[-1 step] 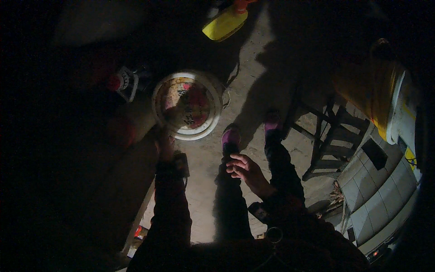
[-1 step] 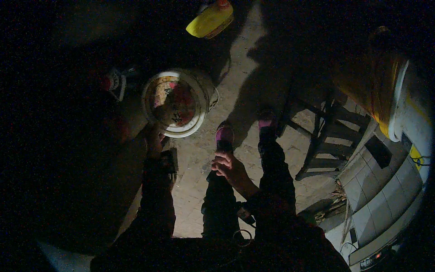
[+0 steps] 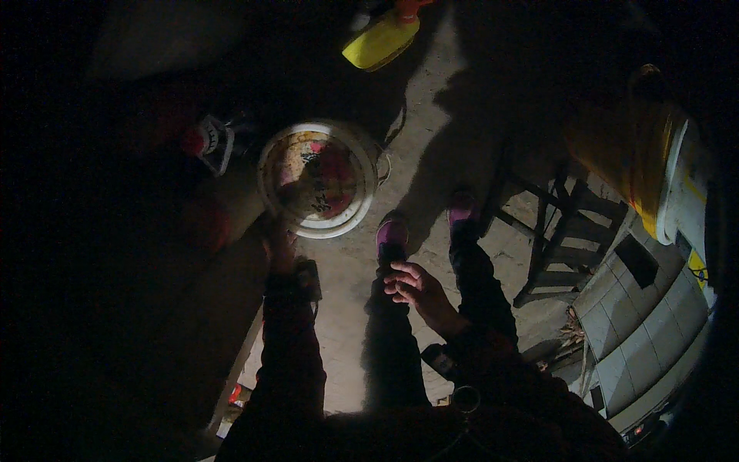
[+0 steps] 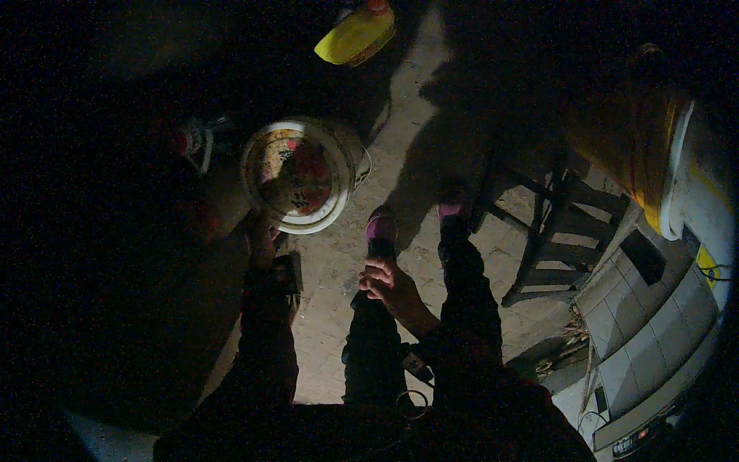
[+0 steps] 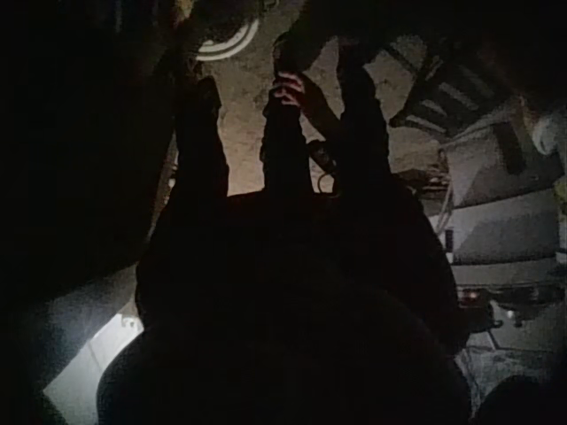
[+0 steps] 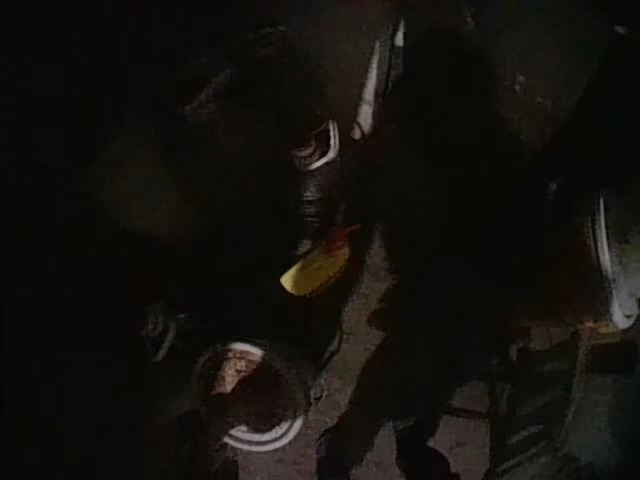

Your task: The person adds sliced onions to a wok on a stove, then adds a white powder, a dark liquid, and a red paste from containers. The person uses a spoon to scoop the red paste and a ladle to stir the ingredients in the wok.

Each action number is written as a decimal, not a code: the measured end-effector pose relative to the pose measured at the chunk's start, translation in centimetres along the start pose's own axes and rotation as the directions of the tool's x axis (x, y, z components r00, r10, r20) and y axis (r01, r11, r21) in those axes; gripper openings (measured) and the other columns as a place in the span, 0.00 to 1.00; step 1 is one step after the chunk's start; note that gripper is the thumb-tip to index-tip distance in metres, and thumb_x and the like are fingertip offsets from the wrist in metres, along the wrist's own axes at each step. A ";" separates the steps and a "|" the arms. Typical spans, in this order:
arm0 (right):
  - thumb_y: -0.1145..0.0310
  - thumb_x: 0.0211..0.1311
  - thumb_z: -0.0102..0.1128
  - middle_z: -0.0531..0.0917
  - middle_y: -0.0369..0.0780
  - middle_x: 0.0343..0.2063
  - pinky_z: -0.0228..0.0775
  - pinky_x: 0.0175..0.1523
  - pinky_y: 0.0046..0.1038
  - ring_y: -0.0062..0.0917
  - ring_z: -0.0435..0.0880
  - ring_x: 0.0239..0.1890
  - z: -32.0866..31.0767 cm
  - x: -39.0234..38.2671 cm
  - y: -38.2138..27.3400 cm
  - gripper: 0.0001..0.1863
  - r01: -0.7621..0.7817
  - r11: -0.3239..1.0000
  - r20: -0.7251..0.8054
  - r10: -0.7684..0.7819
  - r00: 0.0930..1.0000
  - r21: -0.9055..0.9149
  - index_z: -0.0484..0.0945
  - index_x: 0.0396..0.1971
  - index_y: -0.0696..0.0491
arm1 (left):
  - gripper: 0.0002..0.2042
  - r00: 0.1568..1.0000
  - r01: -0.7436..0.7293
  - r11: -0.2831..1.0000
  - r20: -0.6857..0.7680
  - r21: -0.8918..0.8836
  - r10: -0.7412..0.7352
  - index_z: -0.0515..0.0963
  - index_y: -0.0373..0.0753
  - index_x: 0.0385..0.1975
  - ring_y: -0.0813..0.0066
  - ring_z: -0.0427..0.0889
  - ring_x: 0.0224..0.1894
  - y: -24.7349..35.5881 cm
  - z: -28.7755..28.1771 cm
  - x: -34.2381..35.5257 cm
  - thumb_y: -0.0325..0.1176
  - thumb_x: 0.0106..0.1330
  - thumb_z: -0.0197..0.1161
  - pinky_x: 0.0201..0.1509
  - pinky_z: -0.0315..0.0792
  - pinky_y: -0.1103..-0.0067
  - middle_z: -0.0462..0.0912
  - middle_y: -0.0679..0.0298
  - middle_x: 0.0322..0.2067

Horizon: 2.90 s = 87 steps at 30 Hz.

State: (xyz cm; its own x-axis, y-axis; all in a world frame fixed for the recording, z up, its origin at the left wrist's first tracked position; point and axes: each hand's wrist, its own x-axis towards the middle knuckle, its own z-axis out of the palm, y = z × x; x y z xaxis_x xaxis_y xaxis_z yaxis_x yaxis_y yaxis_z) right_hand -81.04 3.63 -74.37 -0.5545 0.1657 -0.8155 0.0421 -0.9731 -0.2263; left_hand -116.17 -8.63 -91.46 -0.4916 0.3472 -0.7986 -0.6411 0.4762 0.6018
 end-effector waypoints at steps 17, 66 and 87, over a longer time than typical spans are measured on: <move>0.65 0.64 0.52 0.74 0.44 0.48 0.71 0.50 0.31 0.30 0.76 0.48 -1.2 1.1 2.5 0.25 0.054 0.998 0.011 -0.054 0.998 0.040 0.59 0.58 0.55 | 0.25 0.929 -0.144 0.871 -0.240 0.470 0.283 0.62 0.39 0.58 0.63 0.73 0.46 1.9 4.1 -3.2 0.39 0.62 0.57 0.47 0.71 0.72 0.71 0.53 0.48; 0.68 0.60 0.55 0.68 0.42 0.53 0.71 0.49 0.32 0.29 0.71 0.53 1.2 12.6 -44.2 0.25 0.546 0.825 -0.194 -0.565 0.802 -0.147 0.62 0.57 0.51 | 0.25 0.974 -0.076 0.451 -0.030 0.889 0.224 0.71 0.34 0.13 0.71 0.73 0.14 40.9 14.7 -41.2 0.50 0.62 0.53 0.21 0.68 0.77 0.75 0.60 0.11; 0.70 0.60 0.53 0.71 0.40 0.46 0.72 0.47 0.36 0.28 0.74 0.43 3.9 14.2 -49.5 0.18 0.649 0.758 -0.106 -0.641 0.760 0.065 0.68 0.51 0.54 | 0.27 0.971 -0.122 0.513 -0.005 0.850 0.239 0.70 0.34 0.12 0.75 0.72 0.17 41.3 16.2 -41.8 0.49 0.67 0.46 0.23 0.66 0.76 0.74 0.61 0.11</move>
State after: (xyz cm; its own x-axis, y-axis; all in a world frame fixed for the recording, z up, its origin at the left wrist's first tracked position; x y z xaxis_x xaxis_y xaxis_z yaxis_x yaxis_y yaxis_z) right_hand -94.23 53.52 -72.62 -0.3603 0.7667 -0.5314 -0.3815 -0.6409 -0.6661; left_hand -112.49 9.62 -33.41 -0.6337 0.4467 -0.6316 0.2319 0.8886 0.3958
